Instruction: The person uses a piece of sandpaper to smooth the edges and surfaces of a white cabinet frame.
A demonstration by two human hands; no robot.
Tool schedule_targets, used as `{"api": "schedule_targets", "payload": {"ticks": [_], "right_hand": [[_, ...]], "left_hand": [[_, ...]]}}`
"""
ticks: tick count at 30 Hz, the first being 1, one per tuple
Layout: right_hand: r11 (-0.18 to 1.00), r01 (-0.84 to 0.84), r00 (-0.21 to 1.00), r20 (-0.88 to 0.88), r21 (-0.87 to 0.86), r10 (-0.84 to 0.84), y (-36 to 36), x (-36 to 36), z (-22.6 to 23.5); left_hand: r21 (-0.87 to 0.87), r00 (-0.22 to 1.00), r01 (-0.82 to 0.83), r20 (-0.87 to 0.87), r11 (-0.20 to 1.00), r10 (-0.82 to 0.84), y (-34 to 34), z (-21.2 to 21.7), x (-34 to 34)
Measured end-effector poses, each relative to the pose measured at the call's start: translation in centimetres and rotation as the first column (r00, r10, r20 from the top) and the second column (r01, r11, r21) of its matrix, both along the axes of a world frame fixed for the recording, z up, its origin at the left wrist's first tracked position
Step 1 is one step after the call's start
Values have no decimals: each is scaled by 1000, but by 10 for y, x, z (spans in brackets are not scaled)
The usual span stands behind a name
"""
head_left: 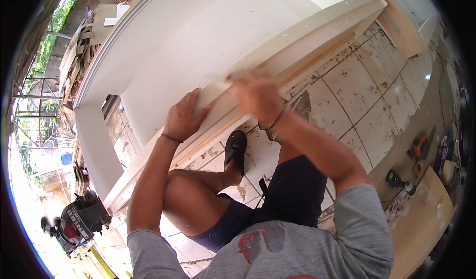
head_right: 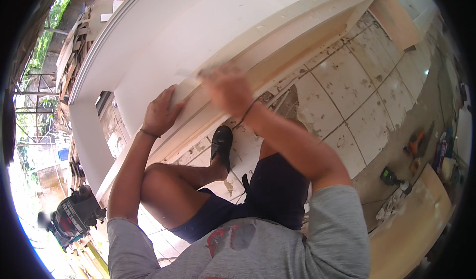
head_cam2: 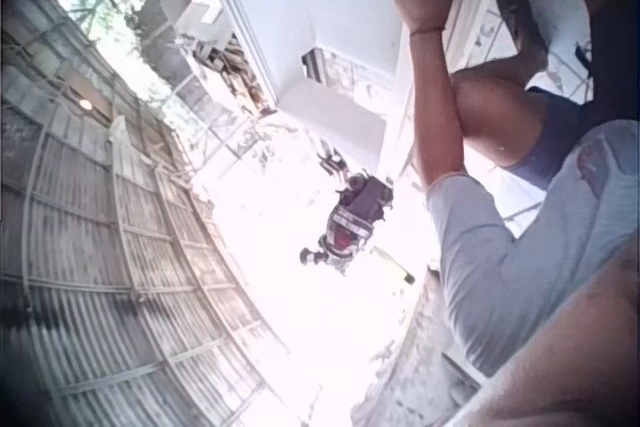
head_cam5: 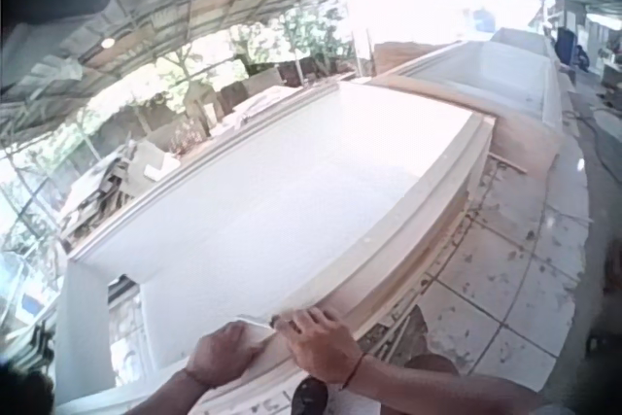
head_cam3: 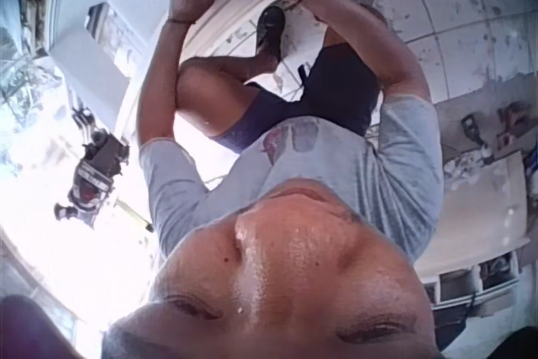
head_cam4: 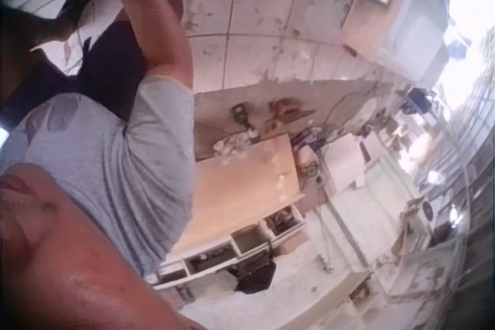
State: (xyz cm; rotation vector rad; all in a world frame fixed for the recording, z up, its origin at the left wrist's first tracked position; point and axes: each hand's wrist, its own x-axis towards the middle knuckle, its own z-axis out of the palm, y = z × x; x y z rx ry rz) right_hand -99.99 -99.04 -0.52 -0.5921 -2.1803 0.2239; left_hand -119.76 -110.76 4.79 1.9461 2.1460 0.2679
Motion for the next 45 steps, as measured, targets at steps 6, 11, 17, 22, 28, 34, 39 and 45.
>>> {"api": "schedule_targets", "payload": {"ticks": [6,11,17,22,28,34,39,45], "right_hand": [[777,624,772,223,-90,-595,176,126,0],[857,514,854,79,36,-515,113,75,-17],[997,-75,987,142,-30,78,-58,-30,3],[950,311,950,6,-28,-311,73,53,2],[749,662,735,199,-4,-648,192,134,1],[902,431,900,84,-17,-428,29,22,-12],[998,-14,998,-60,-67,10,-78,-51,-3],[836,531,843,191,-140,-504,60,49,2]], "left_hand": [[60,984,58,164,997,-67,2,4,1],[184,970,143,169,972,-175,5,-2,-7],[143,752,-347,634,927,184,-6,-2,-27],[57,959,-282,-9,958,283,-66,-9,-65],[-92,948,-316,9,944,318,-58,-4,-55],[-89,935,-354,9,931,356,-63,-1,-48],[38,920,-384,106,923,378,-62,-13,-51],[88,905,-424,89,902,416,-66,-8,-54]]}}
